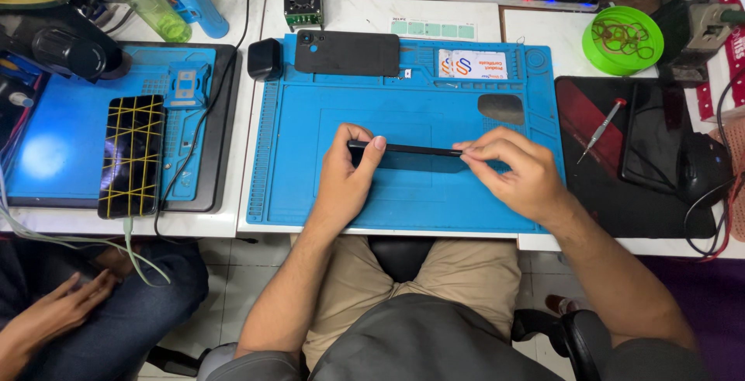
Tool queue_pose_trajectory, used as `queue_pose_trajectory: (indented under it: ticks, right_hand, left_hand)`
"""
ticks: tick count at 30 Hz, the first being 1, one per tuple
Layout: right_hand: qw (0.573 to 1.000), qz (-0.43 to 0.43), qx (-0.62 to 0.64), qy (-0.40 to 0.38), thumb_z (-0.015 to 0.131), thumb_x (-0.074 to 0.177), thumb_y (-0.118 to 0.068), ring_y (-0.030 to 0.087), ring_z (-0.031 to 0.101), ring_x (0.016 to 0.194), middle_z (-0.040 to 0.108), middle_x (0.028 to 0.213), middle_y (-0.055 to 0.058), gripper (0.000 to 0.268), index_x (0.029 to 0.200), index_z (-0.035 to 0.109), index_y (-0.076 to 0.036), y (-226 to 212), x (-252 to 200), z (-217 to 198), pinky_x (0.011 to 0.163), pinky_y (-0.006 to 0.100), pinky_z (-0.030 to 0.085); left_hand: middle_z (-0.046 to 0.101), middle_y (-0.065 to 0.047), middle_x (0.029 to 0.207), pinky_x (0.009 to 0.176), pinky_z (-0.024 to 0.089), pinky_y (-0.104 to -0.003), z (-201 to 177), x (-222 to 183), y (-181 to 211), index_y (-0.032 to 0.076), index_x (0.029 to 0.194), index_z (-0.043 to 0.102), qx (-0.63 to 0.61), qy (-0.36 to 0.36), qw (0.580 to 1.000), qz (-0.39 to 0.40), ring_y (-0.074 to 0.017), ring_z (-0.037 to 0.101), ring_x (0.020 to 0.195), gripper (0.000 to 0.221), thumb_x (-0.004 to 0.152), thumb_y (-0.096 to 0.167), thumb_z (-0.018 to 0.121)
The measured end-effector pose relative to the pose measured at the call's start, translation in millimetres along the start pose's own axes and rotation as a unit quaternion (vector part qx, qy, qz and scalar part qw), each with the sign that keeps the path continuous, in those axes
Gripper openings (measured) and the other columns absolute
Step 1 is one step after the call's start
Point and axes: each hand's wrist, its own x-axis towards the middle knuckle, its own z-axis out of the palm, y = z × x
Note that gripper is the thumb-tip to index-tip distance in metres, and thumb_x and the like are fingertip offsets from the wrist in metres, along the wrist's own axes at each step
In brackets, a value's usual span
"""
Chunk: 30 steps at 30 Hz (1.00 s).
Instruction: The person disassembles a smartphone by removing screws and prying open the casing. They separate the screen assembly from the frame, disconnect internal components, and handle the battery and motherboard. The person then reassembles the phone by reconnecting components and closing the casing.
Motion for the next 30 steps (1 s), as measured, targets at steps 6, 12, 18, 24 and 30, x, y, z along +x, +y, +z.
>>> queue_pose_trajectory:
  ticks: [6,12,18,24,30]
  right_hand:
    - [0.997,-0.075,-0.028,-0.023,0.077,0.086,0.011,0.029,0.076,0.104,0.069,0.095,0.015,0.016,0.088,0.064,0.004,8,0,4,0.088,0.033,0.065]
    - [0.976,-0.191,-0.096,-0.040,0.078,0.084,0.011,0.033,0.075,0.104,0.070,0.094,0.016,0.016,0.085,0.064,0.005,16,2,7,0.085,0.034,0.066]
    - [0.981,-0.176,-0.079,-0.021,0.078,0.085,0.011,0.033,0.076,0.105,0.069,0.094,0.016,0.017,0.084,0.063,0.005,15,2,13,0.084,0.035,0.066]
    - [0.954,-0.259,-0.150,-0.021,0.079,0.082,0.011,0.035,0.075,0.100,0.070,0.091,0.016,0.017,0.083,0.064,0.005,12,8,13,0.082,0.038,0.066]
    - [0.981,-0.176,-0.079,0.004,0.077,0.086,0.013,0.033,0.076,0.101,0.070,0.093,0.016,0.020,0.086,0.059,0.004,11,9,19,0.083,0.035,0.066]
  left_hand:
    - [0.068,-0.007,0.097,0.090,0.049,-0.029,-1,1,0,0.004,0.099,0.056,-0.010,-0.005,1.000,0.015,-0.0148,0.060,0.095,0.028,0.102,0.030,0.067]
    - [0.068,-0.007,0.099,0.089,0.049,-0.030,-2,2,0,0.004,0.098,0.055,-0.005,-0.009,1.000,0.011,-0.0156,0.061,0.096,0.028,0.102,0.030,0.066]
    - [0.066,-0.008,0.098,0.089,0.048,-0.030,-2,2,0,0.004,0.097,0.053,-0.014,-0.008,1.000,0.017,-0.0159,0.059,0.095,0.028,0.102,0.028,0.067]
    - [0.066,-0.009,0.100,0.090,0.048,-0.030,-1,2,-1,0.004,0.098,0.053,-0.015,-0.008,0.999,0.028,-0.0156,0.058,0.096,0.029,0.103,0.028,0.066]
    - [0.064,-0.007,0.097,0.081,0.047,-0.029,-2,3,2,0.005,0.097,0.052,-0.016,-0.011,1.000,-0.010,-0.0145,0.055,0.089,0.029,0.101,0.029,0.066]
